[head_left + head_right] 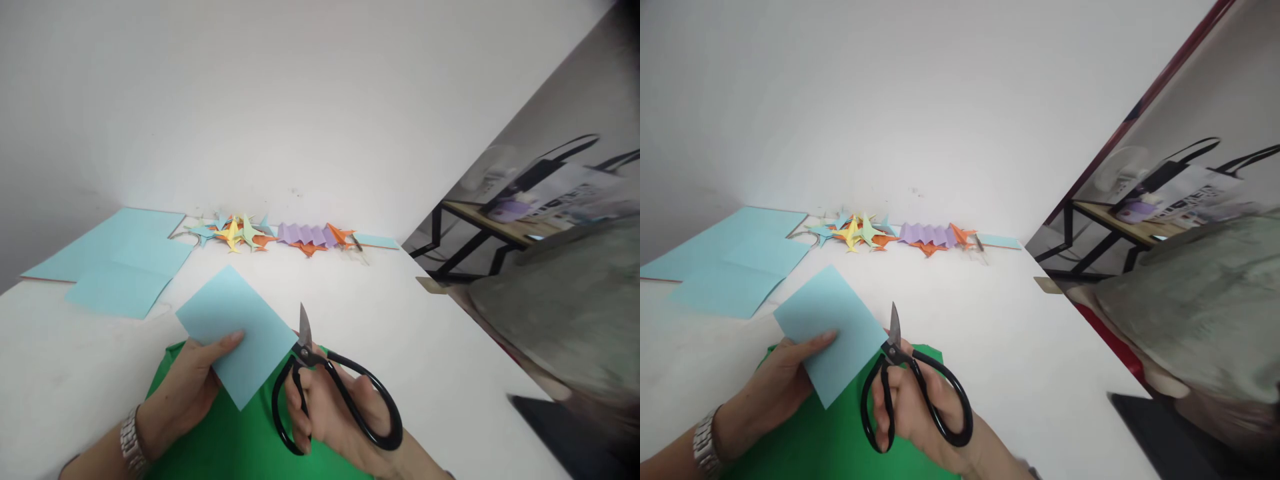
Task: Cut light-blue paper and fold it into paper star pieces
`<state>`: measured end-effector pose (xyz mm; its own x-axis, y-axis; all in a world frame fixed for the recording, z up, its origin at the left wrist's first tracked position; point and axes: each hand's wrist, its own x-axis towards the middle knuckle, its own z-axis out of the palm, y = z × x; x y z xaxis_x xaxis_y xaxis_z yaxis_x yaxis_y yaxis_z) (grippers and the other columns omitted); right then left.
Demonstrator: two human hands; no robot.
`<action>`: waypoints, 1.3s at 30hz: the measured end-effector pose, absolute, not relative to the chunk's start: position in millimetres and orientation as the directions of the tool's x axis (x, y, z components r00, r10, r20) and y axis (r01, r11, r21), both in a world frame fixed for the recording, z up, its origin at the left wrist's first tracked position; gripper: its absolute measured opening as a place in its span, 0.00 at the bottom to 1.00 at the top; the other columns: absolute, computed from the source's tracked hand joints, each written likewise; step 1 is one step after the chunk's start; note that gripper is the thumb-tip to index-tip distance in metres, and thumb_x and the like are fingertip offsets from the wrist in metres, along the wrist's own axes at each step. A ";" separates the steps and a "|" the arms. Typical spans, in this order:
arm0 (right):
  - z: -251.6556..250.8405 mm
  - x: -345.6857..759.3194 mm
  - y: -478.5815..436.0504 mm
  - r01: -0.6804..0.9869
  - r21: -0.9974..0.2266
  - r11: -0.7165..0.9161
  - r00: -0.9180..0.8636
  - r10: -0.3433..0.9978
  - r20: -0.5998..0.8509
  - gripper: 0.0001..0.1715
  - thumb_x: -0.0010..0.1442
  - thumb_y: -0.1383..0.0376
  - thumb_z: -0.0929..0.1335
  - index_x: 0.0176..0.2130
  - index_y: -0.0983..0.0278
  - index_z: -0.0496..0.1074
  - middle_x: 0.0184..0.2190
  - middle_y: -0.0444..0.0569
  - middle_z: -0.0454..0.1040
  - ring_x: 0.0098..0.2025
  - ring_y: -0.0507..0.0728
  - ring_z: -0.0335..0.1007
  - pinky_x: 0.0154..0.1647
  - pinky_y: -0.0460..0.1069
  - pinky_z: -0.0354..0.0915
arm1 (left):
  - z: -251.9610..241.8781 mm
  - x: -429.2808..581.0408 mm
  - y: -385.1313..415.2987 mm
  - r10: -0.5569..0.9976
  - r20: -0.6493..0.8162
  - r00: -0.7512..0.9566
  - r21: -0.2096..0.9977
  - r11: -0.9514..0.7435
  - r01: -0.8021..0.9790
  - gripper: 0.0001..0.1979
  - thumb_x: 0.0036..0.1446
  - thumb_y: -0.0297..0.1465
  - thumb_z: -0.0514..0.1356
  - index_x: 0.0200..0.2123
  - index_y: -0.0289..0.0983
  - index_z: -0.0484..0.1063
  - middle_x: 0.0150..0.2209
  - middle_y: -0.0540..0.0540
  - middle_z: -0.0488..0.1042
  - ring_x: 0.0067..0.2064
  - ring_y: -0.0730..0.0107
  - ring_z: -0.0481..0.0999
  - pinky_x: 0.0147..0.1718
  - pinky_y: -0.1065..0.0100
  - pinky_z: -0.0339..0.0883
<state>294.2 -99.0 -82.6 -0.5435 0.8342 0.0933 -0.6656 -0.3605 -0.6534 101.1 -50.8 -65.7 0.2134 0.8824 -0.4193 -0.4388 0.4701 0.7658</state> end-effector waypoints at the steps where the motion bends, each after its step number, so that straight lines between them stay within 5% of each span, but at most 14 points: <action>1: -81.5 293.7 -98.7 -0.670 -0.638 -0.378 -0.550 0.831 0.086 0.34 0.47 0.41 0.65 0.43 0.63 0.65 0.32 0.50 0.66 0.28 0.53 0.61 0.26 0.49 0.60 | -64.9 101.3 -50.7 0.882 -0.422 0.210 0.768 0.471 -0.434 0.24 0.45 0.30 0.66 0.48 0.37 0.69 0.45 0.42 0.75 0.45 0.57 0.74 0.38 0.64 0.71; 8: -73.1 294.4 -97.9 -0.662 -0.587 -0.466 -0.594 0.804 0.030 0.55 0.42 0.32 0.59 0.60 0.56 0.47 0.31 0.48 0.66 0.27 0.55 0.61 0.25 0.49 0.58 | -61.9 102.1 -48.2 0.885 -0.416 0.210 0.786 0.466 -0.407 0.24 0.43 0.30 0.67 0.47 0.35 0.70 0.45 0.41 0.75 0.46 0.53 0.73 0.39 0.63 0.70; 19: -72.4 295.9 -96.4 -0.637 -0.601 -0.483 -0.610 0.792 0.010 0.56 0.41 0.30 0.53 0.59 0.57 0.50 0.28 0.47 0.66 0.25 0.53 0.58 0.23 0.49 0.58 | -55.5 99.9 -46.4 0.891 -0.394 0.227 0.815 0.453 -0.362 0.21 0.45 0.30 0.66 0.45 0.37 0.72 0.43 0.44 0.76 0.47 0.57 0.73 0.46 0.61 0.67; 39: -73.6 296.0 -96.5 -0.661 -0.577 -0.480 -0.591 0.807 0.006 0.55 0.40 0.30 0.54 0.56 0.59 0.55 0.28 0.48 0.67 0.23 0.53 0.59 0.21 0.49 0.58 | -57.1 94.6 -42.2 0.906 -0.380 0.188 0.832 0.423 -0.359 0.15 0.43 0.29 0.67 0.38 0.37 0.75 0.41 0.44 0.77 0.43 0.58 0.75 0.42 0.63 0.71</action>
